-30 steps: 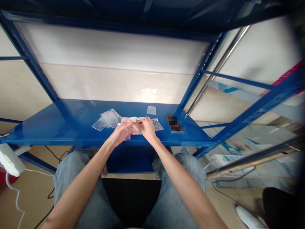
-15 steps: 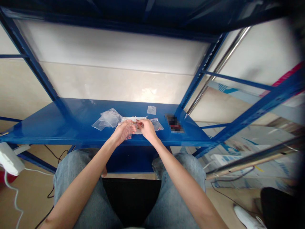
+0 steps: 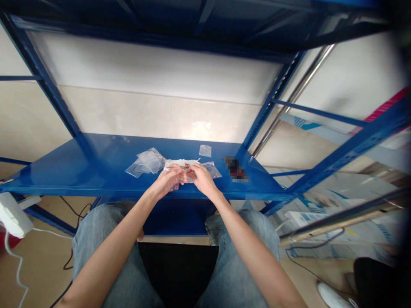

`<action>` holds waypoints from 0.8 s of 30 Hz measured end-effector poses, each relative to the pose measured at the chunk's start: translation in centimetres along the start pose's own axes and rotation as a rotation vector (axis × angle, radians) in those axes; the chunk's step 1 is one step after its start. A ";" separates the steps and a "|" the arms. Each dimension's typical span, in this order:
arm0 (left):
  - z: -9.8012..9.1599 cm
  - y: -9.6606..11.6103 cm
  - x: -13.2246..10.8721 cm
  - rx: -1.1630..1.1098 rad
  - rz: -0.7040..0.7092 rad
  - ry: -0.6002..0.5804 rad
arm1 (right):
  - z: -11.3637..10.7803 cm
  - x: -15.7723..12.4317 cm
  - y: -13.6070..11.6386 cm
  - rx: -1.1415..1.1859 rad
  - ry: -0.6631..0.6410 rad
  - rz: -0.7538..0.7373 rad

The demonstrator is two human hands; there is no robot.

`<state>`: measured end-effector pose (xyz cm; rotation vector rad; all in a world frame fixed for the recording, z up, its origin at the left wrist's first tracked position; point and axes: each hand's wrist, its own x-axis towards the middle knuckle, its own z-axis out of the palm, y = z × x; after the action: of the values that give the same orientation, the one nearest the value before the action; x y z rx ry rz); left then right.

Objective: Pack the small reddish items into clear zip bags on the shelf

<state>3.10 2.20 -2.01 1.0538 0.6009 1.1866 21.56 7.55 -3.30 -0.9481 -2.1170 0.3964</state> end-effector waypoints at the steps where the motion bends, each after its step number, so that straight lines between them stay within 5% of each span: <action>1: 0.0 0.2 -0.1 0.012 -0.005 -0.029 | 0.1 0.0 -0.3 0.065 0.040 0.024; 6: 0.6 1.7 -1.0 0.122 -0.132 -0.247 | 0.0 -0.2 -2.7 0.459 0.197 0.118; 11: 1.1 1.6 -1.3 0.233 -0.198 -0.331 | -0.6 -0.7 -4.0 0.656 0.213 0.142; 24: 0.6 0.9 -1.1 0.035 -0.208 -0.332 | -3.0 -0.6 -5.3 0.470 -0.055 -0.108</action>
<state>2.81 0.96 -1.09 1.1583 0.4585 0.8009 21.41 3.48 1.21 -0.5524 -1.9838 0.8278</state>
